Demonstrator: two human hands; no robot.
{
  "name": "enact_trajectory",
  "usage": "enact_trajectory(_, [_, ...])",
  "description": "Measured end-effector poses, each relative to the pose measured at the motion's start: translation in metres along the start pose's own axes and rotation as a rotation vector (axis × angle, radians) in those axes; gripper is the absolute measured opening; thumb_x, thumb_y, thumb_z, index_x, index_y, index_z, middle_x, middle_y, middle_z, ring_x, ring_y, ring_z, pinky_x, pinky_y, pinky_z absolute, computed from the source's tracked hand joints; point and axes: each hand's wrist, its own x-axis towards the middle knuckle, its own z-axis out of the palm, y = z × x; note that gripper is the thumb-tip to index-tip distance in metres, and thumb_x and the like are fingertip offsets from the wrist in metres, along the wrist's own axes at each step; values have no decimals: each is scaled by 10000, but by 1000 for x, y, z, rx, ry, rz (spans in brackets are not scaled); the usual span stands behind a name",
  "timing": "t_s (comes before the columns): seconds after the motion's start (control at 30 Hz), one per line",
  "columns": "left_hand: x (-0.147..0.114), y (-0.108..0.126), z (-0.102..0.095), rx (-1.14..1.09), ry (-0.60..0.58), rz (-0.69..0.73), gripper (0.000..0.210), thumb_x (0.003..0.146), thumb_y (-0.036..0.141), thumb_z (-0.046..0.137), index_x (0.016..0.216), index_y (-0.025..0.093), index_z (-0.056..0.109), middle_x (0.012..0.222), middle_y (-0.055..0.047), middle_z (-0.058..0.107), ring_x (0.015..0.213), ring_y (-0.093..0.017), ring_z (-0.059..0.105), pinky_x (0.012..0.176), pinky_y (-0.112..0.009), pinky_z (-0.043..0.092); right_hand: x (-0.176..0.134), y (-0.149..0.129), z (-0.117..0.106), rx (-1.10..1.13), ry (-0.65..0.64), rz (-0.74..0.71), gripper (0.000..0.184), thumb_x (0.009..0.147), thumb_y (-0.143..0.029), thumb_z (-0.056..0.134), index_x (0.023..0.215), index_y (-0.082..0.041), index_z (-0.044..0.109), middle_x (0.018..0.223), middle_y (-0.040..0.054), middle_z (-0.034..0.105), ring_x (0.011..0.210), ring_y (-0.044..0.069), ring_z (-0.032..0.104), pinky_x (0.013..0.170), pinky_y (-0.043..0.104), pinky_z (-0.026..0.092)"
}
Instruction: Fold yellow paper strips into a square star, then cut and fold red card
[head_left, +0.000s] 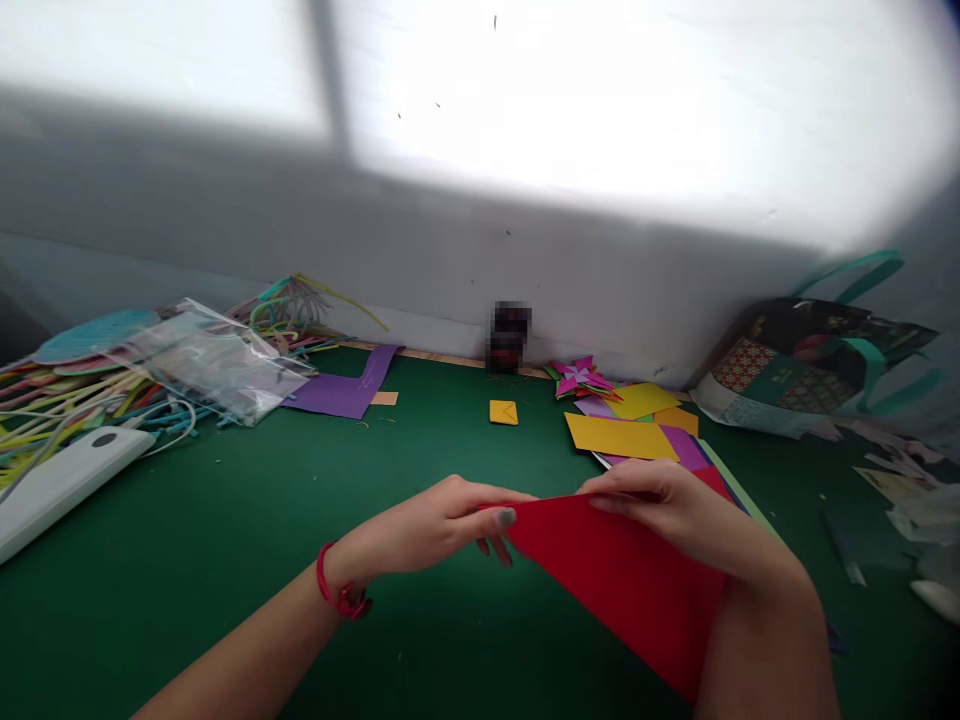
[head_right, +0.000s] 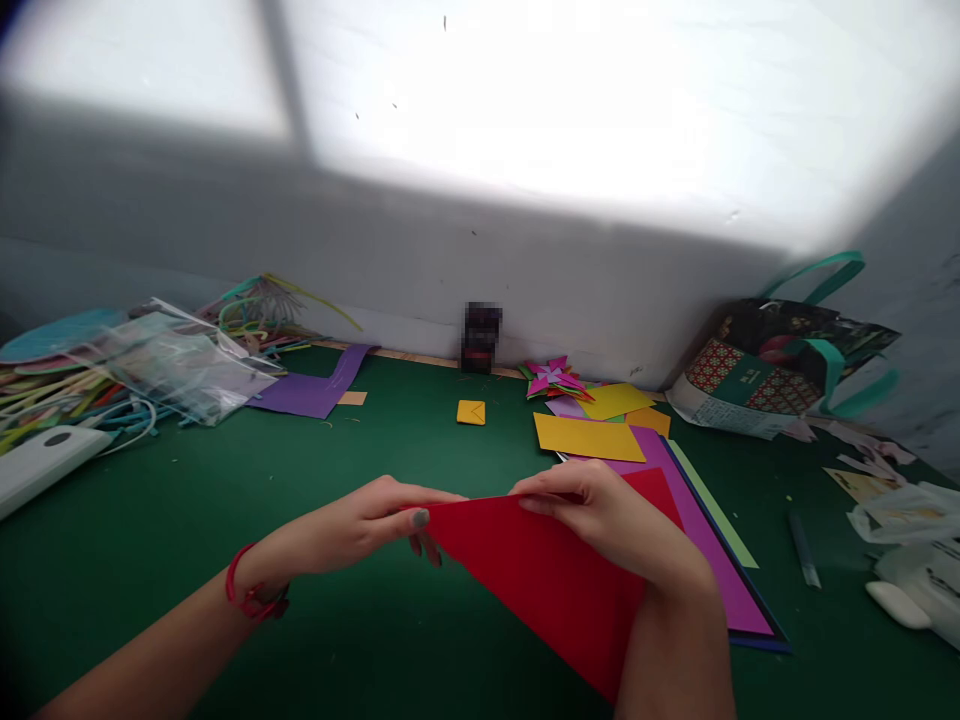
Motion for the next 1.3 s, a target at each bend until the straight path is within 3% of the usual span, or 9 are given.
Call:
enact_trajectory(0.27, [3,-4,5,-125,76,-96,548,902,469,215,919,113,632,842,-108,704,743,-185,655,694,-300,497,5,-3,3,25,22,17,280,832,-422,475,955,-276,680,954,23,671,881,210,602,698,273,493])
enact_trajectory(0.47, [2,-5,4,3,118,-126,637,900,483,184,781,117,693,784,-91,707,729,-167,631,716,-257,456,5,-2,4,15,24,31,275,834,-411,475,959,-279,680,965,19,671,890,207,604,707,266,494])
enact_trajectory(0.53, [1,-5,4,84,140,-142,647,897,485,196,723,130,708,720,-72,697,645,-140,590,652,-221,428,5,-2,4,-4,24,25,270,835,-406,473,950,-284,684,954,15,674,877,204,605,693,261,492])
enact_trajectory(0.63, [0,-5,3,196,162,-172,567,876,485,300,680,148,711,578,-36,649,449,-92,402,480,-200,328,6,-4,5,-23,22,13,268,840,-400,466,947,-291,685,941,12,676,869,204,603,684,260,488])
enact_trajectory(0.7, [0,-6,2,224,154,-163,453,850,457,399,714,153,706,589,-24,651,424,-81,316,434,-203,271,6,-3,5,-27,27,17,266,841,-401,464,949,-298,684,947,9,674,875,206,599,688,262,486])
enact_trajectory(0.9, [2,-6,0,184,153,-125,356,841,396,445,755,149,687,669,-26,683,421,-74,281,408,-198,241,2,0,2,-50,46,65,257,830,-427,478,963,-327,674,963,-5,667,898,212,586,711,279,487])
enact_trajectory(1.07, [0,-6,-2,144,197,-113,435,878,393,367,699,144,675,647,-31,696,418,-78,338,413,-191,272,2,1,2,-35,58,81,262,822,-436,489,960,-319,678,959,-1,671,897,217,591,735,292,487])
enact_trajectory(1.2, [-1,-7,-2,146,251,-108,530,890,422,310,629,143,677,626,-42,694,466,-96,474,466,-193,349,2,2,2,-15,62,76,260,812,-429,501,953,-310,685,962,8,673,893,224,598,704,285,498])
enact_trajectory(1.3, [2,-8,-1,23,213,-91,399,867,407,387,832,152,691,746,-58,707,655,-146,620,599,-213,447,2,2,2,5,78,61,270,806,-430,504,948,-295,690,942,19,678,878,231,607,681,286,506])
